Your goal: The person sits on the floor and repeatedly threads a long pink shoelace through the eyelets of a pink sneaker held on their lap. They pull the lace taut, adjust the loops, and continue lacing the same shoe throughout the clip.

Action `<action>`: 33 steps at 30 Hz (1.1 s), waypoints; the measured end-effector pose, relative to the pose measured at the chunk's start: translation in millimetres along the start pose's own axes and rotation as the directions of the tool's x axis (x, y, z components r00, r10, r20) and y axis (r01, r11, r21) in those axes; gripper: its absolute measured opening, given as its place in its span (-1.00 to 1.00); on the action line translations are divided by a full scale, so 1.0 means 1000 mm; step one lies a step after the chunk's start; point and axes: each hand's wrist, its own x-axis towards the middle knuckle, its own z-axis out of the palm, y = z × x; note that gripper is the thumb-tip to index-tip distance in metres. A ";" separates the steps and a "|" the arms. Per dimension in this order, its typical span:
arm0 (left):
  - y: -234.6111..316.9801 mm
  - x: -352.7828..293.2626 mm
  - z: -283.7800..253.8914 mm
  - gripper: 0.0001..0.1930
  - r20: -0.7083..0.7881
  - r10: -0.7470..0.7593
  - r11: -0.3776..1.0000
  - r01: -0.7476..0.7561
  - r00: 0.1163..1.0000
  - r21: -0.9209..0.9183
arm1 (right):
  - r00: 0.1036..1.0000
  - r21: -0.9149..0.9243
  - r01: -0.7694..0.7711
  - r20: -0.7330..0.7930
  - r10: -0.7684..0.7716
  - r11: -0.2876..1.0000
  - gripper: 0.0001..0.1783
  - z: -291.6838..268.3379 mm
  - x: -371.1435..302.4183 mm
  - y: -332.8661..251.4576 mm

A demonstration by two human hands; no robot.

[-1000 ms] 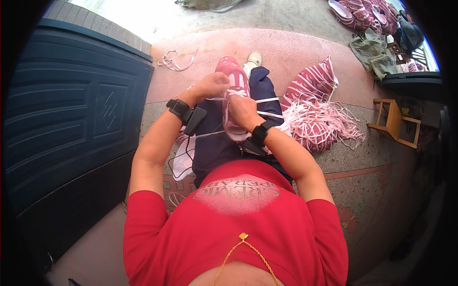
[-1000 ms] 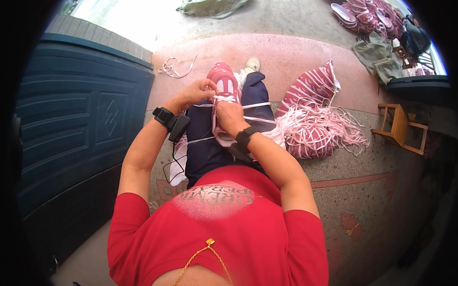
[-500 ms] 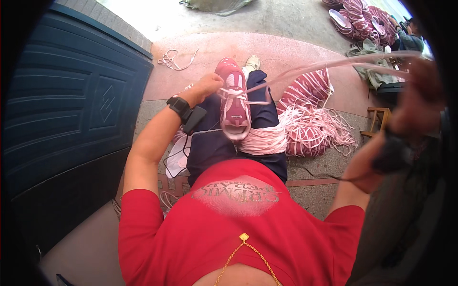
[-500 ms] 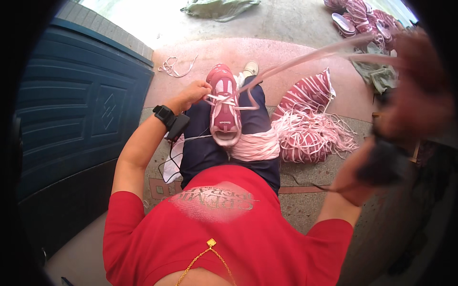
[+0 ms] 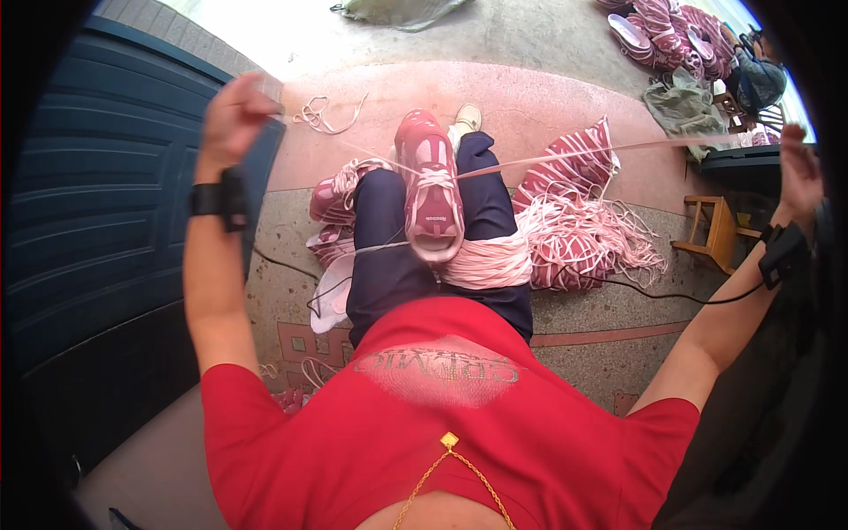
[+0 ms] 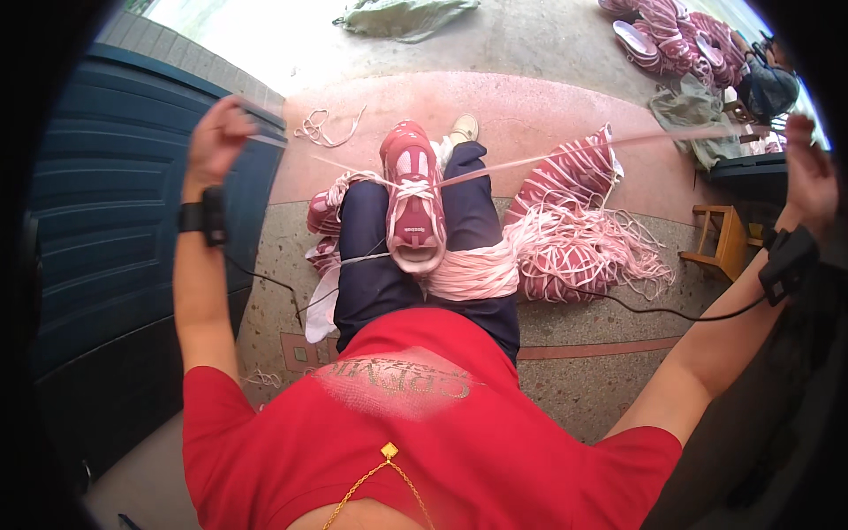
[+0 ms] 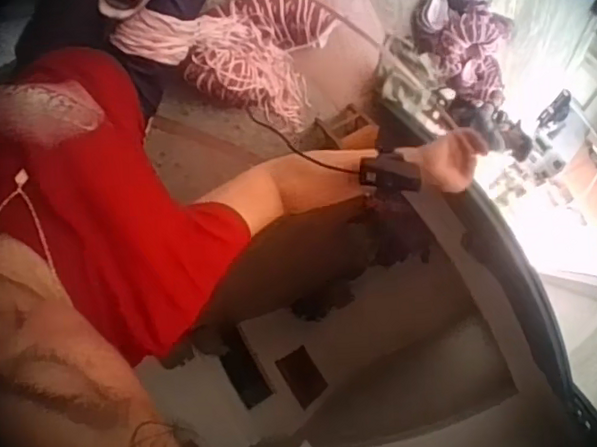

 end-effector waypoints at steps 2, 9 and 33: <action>0.053 0.003 -0.125 -0.62 -0.288 0.047 0.941 -0.140 0.957 -0.310 | 0.938 0.175 -0.326 0.183 0.294 0.929 -0.96 -0.150 0.076 -0.024; 0.005 -0.022 -0.176 -0.71 -0.384 -0.169 0.984 0.131 0.908 -0.123 | 0.809 -0.791 -0.063 0.316 0.496 0.608 -0.79 -0.086 -0.127 0.269; -0.222 -0.062 0.038 -0.79 -0.021 -0.289 0.668 0.218 0.957 0.711 | 0.565 -0.633 0.774 0.684 0.461 -0.010 -0.90 -0.015 -0.284 0.399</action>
